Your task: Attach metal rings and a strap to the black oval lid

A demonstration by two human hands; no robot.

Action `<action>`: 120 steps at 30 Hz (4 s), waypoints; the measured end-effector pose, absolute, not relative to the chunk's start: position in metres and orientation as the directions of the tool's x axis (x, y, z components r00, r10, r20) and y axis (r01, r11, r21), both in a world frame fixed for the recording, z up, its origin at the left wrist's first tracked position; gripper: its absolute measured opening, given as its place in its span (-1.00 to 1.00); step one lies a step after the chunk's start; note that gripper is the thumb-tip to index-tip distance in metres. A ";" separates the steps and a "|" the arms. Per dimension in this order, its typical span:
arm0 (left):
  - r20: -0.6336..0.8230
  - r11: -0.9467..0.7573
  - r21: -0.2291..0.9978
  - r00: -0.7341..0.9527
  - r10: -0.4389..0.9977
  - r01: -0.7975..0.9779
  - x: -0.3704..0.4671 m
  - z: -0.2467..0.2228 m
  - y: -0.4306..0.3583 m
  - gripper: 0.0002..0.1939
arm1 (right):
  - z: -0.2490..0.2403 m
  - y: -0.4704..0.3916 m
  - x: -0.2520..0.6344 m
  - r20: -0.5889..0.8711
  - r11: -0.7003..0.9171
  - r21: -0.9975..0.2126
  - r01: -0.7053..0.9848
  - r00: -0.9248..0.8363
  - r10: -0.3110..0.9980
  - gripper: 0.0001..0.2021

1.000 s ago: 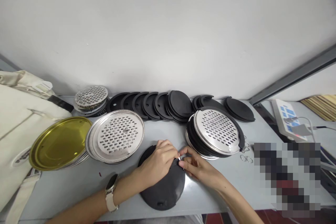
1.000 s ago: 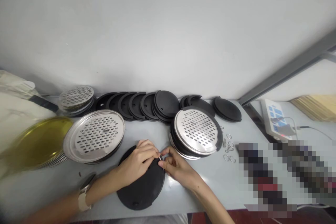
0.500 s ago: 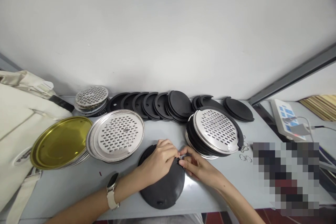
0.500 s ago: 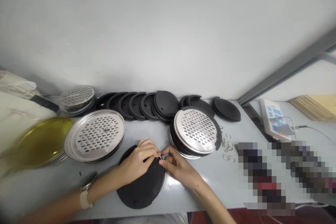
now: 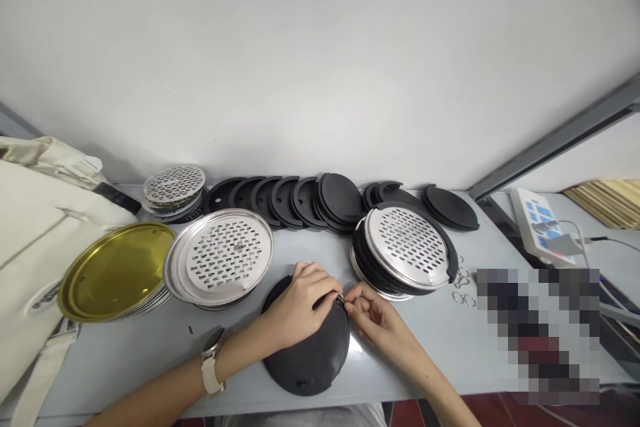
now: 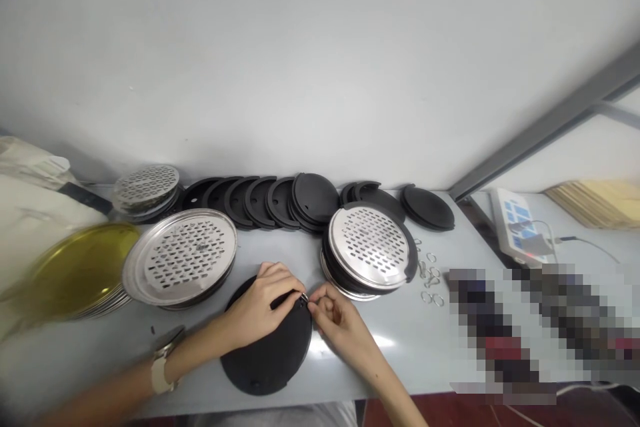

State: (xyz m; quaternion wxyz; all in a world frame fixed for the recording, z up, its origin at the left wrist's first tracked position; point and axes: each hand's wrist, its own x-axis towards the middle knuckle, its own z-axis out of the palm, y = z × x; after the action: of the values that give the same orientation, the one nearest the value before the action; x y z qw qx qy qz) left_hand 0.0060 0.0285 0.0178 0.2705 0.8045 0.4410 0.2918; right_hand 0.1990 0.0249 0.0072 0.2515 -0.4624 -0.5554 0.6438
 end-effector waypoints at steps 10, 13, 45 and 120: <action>0.227 -0.458 0.679 0.429 0.874 0.573 0.006 0.018 0.029 -0.86 | 0.001 0.012 0.195 -0.172 -0.053 -0.934 0.353 -0.314 0.934 -0.72; 0.232 -0.461 0.678 0.430 0.873 0.572 0.006 0.017 0.029 -0.85 | -0.001 0.009 0.194 -0.101 0.026 -0.907 0.421 -0.277 0.956 -0.75; 0.292 -0.518 0.706 0.467 0.835 0.483 0.002 0.011 0.030 -0.81 | -0.016 -0.017 0.188 0.411 0.491 -0.723 0.485 -0.270 0.871 -0.72; 0.331 -0.563 0.703 0.500 0.800 0.435 0.003 0.005 0.030 -0.79 | 0.007 0.016 0.196 -0.207 -0.064 -0.939 0.339 -0.404 0.891 -0.79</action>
State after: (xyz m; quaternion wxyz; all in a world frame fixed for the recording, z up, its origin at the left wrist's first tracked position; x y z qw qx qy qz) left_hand 0.0031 0.0299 0.0045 0.2776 0.8204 0.3763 0.3290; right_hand 0.1962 0.0162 0.0066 0.2526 -0.4838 -0.6356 0.5460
